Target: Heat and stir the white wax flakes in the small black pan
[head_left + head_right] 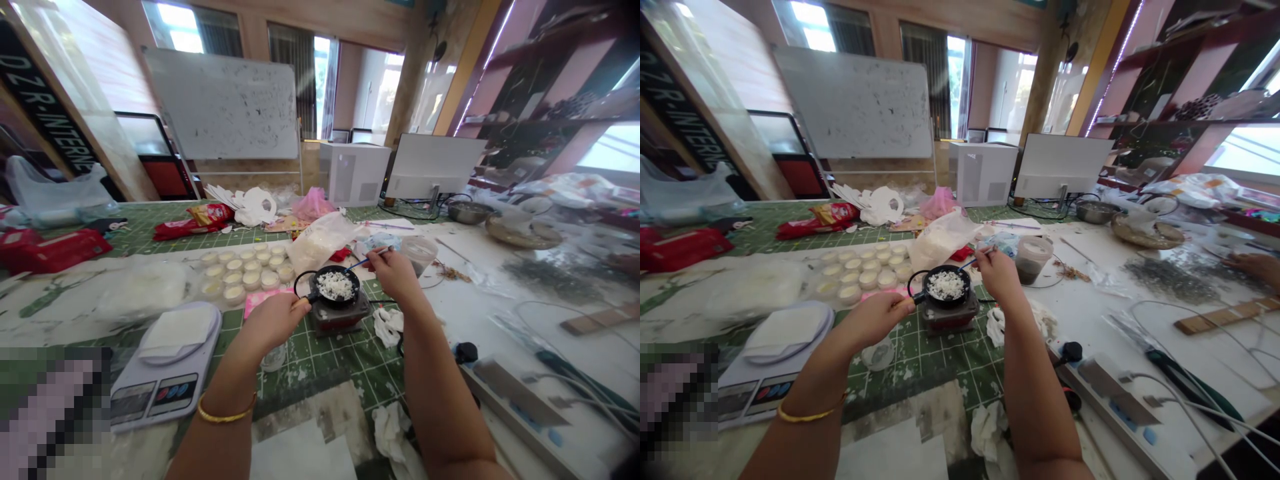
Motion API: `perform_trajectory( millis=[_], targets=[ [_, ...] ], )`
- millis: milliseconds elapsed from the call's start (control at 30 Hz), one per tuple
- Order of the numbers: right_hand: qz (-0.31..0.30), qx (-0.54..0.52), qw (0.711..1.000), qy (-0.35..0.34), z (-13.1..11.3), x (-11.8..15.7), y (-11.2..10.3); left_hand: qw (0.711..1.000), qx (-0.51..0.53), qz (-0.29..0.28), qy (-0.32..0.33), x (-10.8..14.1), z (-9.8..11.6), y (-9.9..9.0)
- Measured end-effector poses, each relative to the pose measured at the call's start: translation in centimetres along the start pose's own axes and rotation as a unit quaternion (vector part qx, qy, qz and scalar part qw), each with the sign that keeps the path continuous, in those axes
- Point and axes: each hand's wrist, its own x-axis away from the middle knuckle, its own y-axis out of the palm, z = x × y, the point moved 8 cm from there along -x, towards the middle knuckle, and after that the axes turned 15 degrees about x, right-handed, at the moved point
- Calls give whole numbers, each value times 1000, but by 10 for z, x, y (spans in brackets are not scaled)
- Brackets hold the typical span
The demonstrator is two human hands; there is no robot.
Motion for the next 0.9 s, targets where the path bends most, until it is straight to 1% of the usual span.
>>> perform_trajectory(
  millis=[167, 333, 433, 533, 633, 733, 800, 900],
  targets=[
    [-1, 31, 999, 24, 8, 4, -11, 1000, 0, 1, -7, -1, -1, 0],
    [-26, 53, 998, 13, 3, 16, -25, 1000, -2, 0, -5, -1, -1, 1],
    [-44, 74, 996, -4, -4, 24, -28, 1000, -5, 1, 0, -1, 0, 1],
    [-64, 68, 994, -53, -18, 33, -28, 1000, -7, -1, 3, -1, 1, 1],
    [-47, 47, 994, -91, -29, 40, -34, 1000, -7, -1, 1, 0, 1, 1],
    [-29, 90, 992, -78, -29, 43, -41, 1000, -7, -3, 0, 0, 1, 1],
    [-47, 113, 989, -82, -30, 48, -42, 1000, -10, -3, 1, 0, 1, 1],
    [-94, 100, 983, -123, -42, 59, -36, 1000, -12, -2, 8, -1, 2, 1]
  ],
)
